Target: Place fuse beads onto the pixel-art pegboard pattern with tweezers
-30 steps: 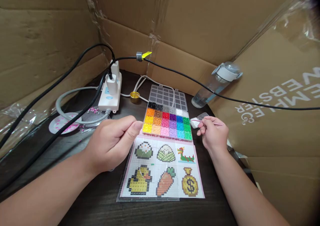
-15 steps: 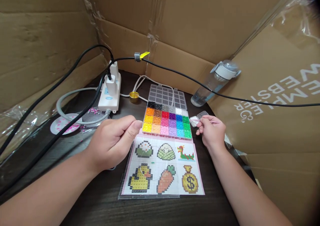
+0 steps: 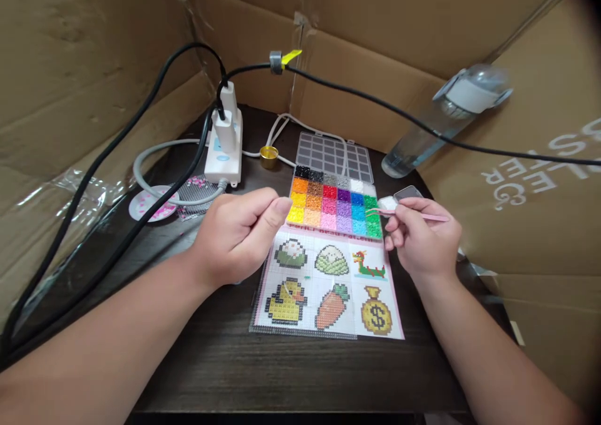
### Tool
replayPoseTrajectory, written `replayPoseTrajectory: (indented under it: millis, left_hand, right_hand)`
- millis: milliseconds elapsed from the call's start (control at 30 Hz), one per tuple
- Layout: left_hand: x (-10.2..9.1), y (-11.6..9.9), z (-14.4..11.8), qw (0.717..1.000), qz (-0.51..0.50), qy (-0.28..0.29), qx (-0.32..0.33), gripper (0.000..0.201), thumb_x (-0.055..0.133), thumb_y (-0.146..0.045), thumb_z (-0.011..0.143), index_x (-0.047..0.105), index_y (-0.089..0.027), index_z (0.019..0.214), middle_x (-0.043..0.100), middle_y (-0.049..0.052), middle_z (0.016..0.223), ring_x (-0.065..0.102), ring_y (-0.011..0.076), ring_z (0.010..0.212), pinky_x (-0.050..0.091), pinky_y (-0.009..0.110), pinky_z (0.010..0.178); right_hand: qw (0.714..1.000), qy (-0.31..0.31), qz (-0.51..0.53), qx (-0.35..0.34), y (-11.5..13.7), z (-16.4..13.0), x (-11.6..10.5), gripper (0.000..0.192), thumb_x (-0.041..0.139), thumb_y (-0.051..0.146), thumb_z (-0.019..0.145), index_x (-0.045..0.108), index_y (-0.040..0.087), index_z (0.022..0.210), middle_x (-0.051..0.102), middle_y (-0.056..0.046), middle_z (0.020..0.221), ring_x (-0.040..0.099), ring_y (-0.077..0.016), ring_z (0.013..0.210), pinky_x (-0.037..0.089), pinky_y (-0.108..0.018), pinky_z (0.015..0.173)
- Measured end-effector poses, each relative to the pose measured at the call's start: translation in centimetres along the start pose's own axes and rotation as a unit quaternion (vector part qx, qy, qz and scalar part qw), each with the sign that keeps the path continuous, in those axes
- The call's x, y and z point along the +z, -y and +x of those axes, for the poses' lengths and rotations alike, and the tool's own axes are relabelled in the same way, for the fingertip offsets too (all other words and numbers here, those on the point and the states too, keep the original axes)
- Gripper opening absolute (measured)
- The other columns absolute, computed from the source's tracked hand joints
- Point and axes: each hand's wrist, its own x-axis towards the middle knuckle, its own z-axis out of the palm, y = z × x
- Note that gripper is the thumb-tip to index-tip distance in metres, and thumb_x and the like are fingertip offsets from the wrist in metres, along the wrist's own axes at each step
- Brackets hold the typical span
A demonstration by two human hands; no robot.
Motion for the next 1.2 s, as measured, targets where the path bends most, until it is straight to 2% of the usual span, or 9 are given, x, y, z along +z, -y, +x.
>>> replayPoseTrajectory:
  millis: [100, 233, 467, 567, 767, 933, 1200]
  left_hand:
    - [0.1, -0.1, -0.1, 1.0, -0.002, -0.007, -0.001, 0.034, 0.044, -0.027, 0.092, 0.052, -0.016, 0.06, 0.036, -0.006, 0.045, 0.035, 0.0047, 0.041, 0.028, 0.022, 0.043]
    - [0.3, -0.1, 0.0, 1.0, -0.009, -0.008, 0.002, 0.034, 0.044, -0.026, 0.092, 0.052, -0.016, 0.06, 0.035, -0.006, 0.045, 0.033, 0.0045, 0.041, 0.026, 0.022, 0.042]
    - [0.4, -0.3, -0.1, 1.0, -0.013, -0.012, 0.007, 0.035, 0.044, -0.026, 0.092, 0.051, -0.017, 0.059, 0.034, -0.006, 0.046, 0.033, 0.0049, 0.041, 0.026, 0.023, 0.042]
    - [0.4, -0.3, -0.1, 1.0, -0.016, -0.011, 0.004, 0.034, 0.044, -0.026, 0.092, 0.052, -0.017, 0.06, 0.034, -0.006, 0.046, 0.033, 0.005, 0.041, 0.026, 0.024, 0.042]
    - [0.5, -0.3, -0.1, 1.0, -0.015, -0.004, 0.0, 0.035, 0.045, -0.027, 0.092, 0.051, -0.017, 0.06, 0.034, -0.006, 0.047, 0.032, 0.0052, 0.042, 0.026, 0.024, 0.043]
    - [0.5, -0.2, -0.1, 1.0, -0.021, -0.009, 0.002, 0.035, 0.045, -0.027, 0.092, 0.051, -0.017, 0.059, 0.032, -0.005, 0.047, 0.03, 0.0051, 0.043, 0.025, 0.024, 0.043]
    - [0.7, -0.1, -0.1, 0.999, -0.029, -0.01, 0.013, 0.036, 0.045, -0.027, 0.093, 0.051, -0.017, 0.059, 0.032, -0.005, 0.047, 0.031, 0.0052, 0.042, 0.025, 0.024, 0.043]
  right_hand:
    - [0.994, 0.095, -0.034, 0.048, 1.1, -3.3, 1.2, 0.011, 0.064, 0.02, 0.081, 0.059, 0.019, 0.09, 0.061, 0.005, 0.053, 0.048, -0.0082, 0.03, 0.042, -0.021, 0.03]
    - [0.977, 0.18, -0.056, 0.1, 1.7, -6.0, 2.6, 0.009, 0.063, 0.025, 0.084, 0.06, 0.018, 0.088, 0.061, 0.003, 0.052, 0.049, -0.0089, 0.03, 0.04, -0.021, 0.03]
    - [0.961, 0.216, -0.045, 0.165, 1.3, -6.7, 3.6, 0.01, 0.062, 0.026, 0.084, 0.058, 0.018, 0.088, 0.059, 0.004, 0.051, 0.045, -0.0077, 0.029, 0.038, -0.02, 0.03]
    - [0.961, 0.219, -0.066, 0.152, 1.4, -6.9, 3.6, 0.008, 0.063, 0.023, 0.082, 0.058, 0.017, 0.086, 0.059, 0.004, 0.051, 0.046, -0.0072, 0.032, 0.039, -0.02, 0.033]
    - [0.965, 0.221, -0.114, 0.08, 1.9, -7.2, 3.3, 0.005, 0.062, 0.018, 0.081, 0.06, 0.017, 0.086, 0.06, 0.003, 0.054, 0.055, -0.0092, 0.043, 0.043, -0.02, 0.042]
    - [0.961, 0.235, -0.142, 0.032, 2.2, -7.4, 3.3, 0.004, 0.062, 0.016, 0.081, 0.06, 0.017, 0.084, 0.059, 0.003, 0.053, 0.053, -0.0083, 0.041, 0.042, -0.02, 0.042]
    - [0.957, 0.243, -0.156, 0.011, 2.3, -7.5, 3.3, 0.006, 0.062, 0.014, 0.08, 0.06, 0.016, 0.085, 0.06, 0.003, 0.054, 0.056, -0.01, 0.043, 0.044, -0.021, 0.043]
